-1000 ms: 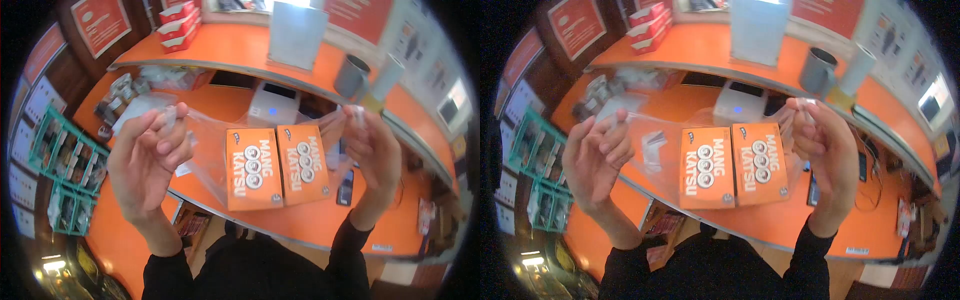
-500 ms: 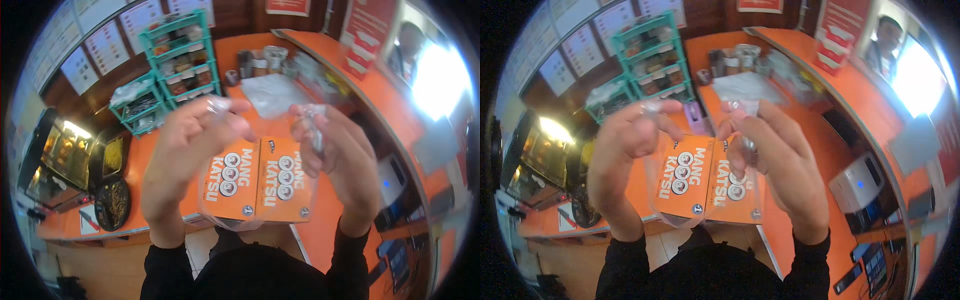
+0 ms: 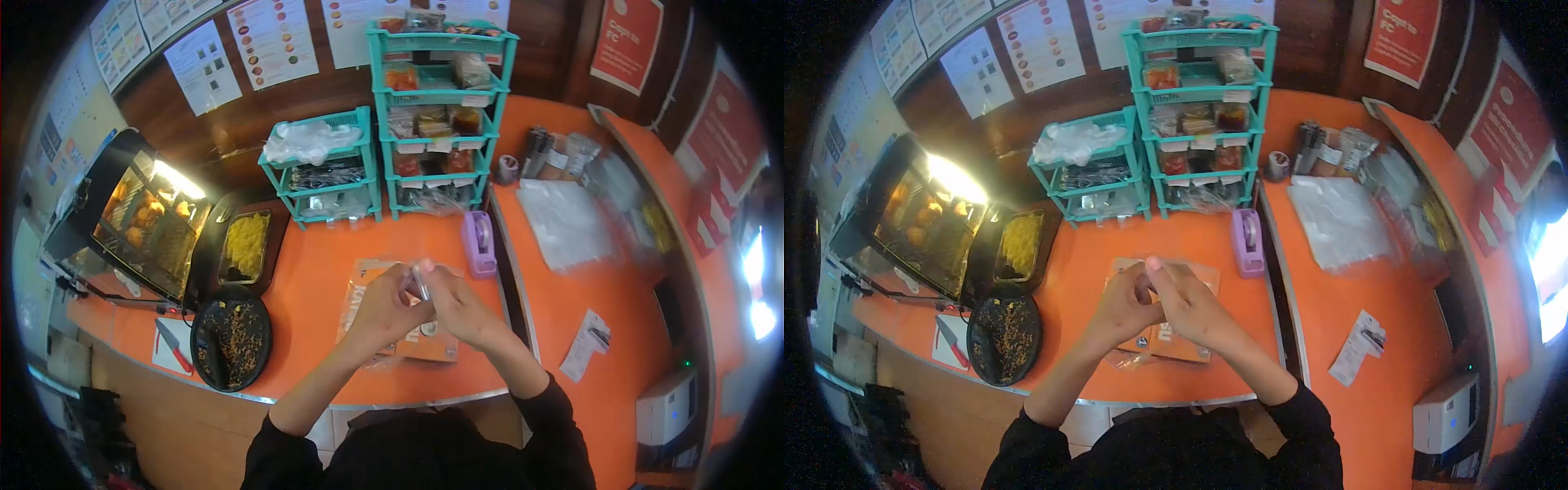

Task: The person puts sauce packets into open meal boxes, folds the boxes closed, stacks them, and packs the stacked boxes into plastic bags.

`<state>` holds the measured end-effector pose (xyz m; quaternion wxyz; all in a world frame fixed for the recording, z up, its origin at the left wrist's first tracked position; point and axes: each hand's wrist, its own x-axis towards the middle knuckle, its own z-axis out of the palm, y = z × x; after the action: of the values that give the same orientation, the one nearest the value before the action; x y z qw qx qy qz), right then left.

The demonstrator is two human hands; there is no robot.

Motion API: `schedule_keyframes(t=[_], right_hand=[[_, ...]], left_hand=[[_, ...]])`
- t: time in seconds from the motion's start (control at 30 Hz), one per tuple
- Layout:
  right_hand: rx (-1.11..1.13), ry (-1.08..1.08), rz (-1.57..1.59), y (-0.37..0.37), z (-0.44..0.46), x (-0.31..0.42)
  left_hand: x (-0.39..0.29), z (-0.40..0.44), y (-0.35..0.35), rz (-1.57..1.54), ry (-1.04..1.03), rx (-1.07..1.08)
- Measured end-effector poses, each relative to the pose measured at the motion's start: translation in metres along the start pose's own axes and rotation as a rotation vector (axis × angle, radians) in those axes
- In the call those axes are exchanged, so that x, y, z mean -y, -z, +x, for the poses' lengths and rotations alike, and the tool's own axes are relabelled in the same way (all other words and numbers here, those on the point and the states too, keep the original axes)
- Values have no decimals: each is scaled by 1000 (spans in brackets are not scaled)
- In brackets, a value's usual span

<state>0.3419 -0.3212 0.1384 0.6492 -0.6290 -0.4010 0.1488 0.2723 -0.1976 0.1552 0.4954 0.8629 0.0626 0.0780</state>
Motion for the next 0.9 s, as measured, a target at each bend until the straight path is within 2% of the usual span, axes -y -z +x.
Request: schedule_keyframes(t=[0.07,0.13,0.2,0.23,0.3,0.37,0.4,0.47,0.5,0.53,0.57,0.6,0.67,0.73,0.77,0.83,0.87,0.9], right_hand=[[93,-61,-85,0,21,-9],[187,-114,-183,15,44,9],[543,-713,-716,32,77,56],[565,-713,-715,38,85,45],[154,268,-1063,50,99,10],[109,830,-745,24,124,-18],[438,475,-355,11,121,-37],[748,114,49,12,131,-50],[828,37,-108,22,144,-53],[904,-45,-269,29,150,-55],[918,-51,-259,34,146,-56],[863,-19,-309,38,139,-50],[808,14,-356,41,120,-56],[339,245,-56,38,85,-79],[333,239,-58,39,66,-93],[72,-289,280,42,35,-113],[54,-295,279,40,25,-113],[-15,-175,93,35,16,-108]], left_hand=[[14,12,16,-3,53,6],[21,24,18,-241,60,12],[33,30,8,-284,66,-59],[36,32,5,-312,65,-105],[32,28,4,-217,84,-172],[28,20,0,107,71,-187],[24,15,-3,113,87,-200],[17,10,-6,442,245,-274],[14,13,-3,446,259,-283],[12,16,2,402,215,-437],[13,17,5,358,170,-586],[17,17,7,358,185,-585],[34,19,11,58,58,-598],[61,16,14,57,-8,-592],[72,16,11,50,-76,-588],[87,22,4,-6,-94,-559],[91,24,3,-60,-110,-539],[90,33,3,-67,-110,-522]])
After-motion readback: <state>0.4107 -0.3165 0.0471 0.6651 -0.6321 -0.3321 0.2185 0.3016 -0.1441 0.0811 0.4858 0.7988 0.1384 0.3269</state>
